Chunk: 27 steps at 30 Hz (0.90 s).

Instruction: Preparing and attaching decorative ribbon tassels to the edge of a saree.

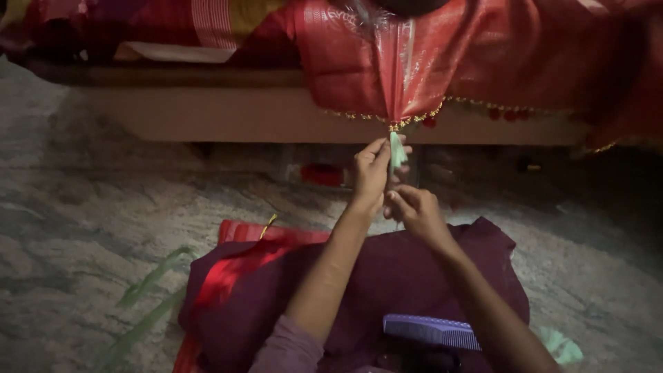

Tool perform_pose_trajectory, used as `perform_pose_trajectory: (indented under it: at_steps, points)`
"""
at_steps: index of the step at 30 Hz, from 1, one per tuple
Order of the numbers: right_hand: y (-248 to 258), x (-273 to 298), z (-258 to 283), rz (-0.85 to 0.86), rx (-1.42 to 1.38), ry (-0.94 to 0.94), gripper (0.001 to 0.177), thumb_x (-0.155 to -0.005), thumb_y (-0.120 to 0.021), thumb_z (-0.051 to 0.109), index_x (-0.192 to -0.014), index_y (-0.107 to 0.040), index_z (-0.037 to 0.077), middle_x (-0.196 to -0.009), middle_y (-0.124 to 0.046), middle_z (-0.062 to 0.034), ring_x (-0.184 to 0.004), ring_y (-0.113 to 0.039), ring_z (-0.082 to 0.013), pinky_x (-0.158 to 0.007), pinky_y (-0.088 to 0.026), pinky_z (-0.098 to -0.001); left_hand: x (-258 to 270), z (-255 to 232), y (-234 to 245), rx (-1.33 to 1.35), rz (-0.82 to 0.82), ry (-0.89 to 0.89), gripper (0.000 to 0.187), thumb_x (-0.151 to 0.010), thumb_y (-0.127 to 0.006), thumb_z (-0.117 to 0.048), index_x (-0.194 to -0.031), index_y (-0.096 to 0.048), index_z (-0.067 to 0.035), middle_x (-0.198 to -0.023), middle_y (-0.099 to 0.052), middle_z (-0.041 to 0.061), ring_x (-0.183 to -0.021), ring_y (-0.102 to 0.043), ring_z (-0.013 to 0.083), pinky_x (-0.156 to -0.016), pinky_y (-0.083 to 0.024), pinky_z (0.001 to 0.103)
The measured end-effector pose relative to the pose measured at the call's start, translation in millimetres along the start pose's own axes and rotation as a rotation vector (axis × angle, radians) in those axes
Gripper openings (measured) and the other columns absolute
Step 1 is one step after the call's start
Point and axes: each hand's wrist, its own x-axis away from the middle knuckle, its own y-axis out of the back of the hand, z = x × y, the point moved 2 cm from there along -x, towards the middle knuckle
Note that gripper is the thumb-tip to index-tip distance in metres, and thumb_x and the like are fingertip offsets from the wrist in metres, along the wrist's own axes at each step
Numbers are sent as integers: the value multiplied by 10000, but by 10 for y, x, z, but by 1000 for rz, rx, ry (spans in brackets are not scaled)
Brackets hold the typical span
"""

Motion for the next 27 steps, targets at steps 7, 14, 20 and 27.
perform_pose_trajectory:
  at_steps: [7,14,20,27]
  points:
    - [300,-427,151,-175,135,244,334,-887,-575,24,-1180,-727,-24,-1023,-752,-132,-916,-732,-149,-823,-549,-308,93,-83,-12,-229,-60,-147,312,-1086,-498,-199,-1113,-758,-29,-854,-735,8,-641,-469,12,-563,-383,206]
    - [303,-799,602,-31,-502,-107,249,-1031,-604,176,-1124,-727,-20,-982,-723,-60,-852,-647,-114,-765,-525,-282,119,-153,-33,-393,-162,-271,258,-1072,-555,-198,-1098,-738,-19,-813,-694,-29,-755,-549,24,-664,-479,242]
    - [147,-720,363,-157,-444,-3,257,-1057,-597,209,-1073,-734,-8,-932,-719,-28,-821,-628,-79,-753,-507,-254,-90,42,256,-212,-145,-203,262,-828,-647,-108,-1084,-676,-62,-981,-715,-37,-962,-665,96,-845,-539,254]
    - [108,-624,183,-62,-594,112,201,-1069,-566,176,-1102,-678,13,-996,-679,17,-936,-597,-58,-875,-482,-234,-557,-50,341,-30,349,158,295,-1016,-651,-223,-1122,-778,22,-915,-725,38,-914,-629,143,-855,-489,259]
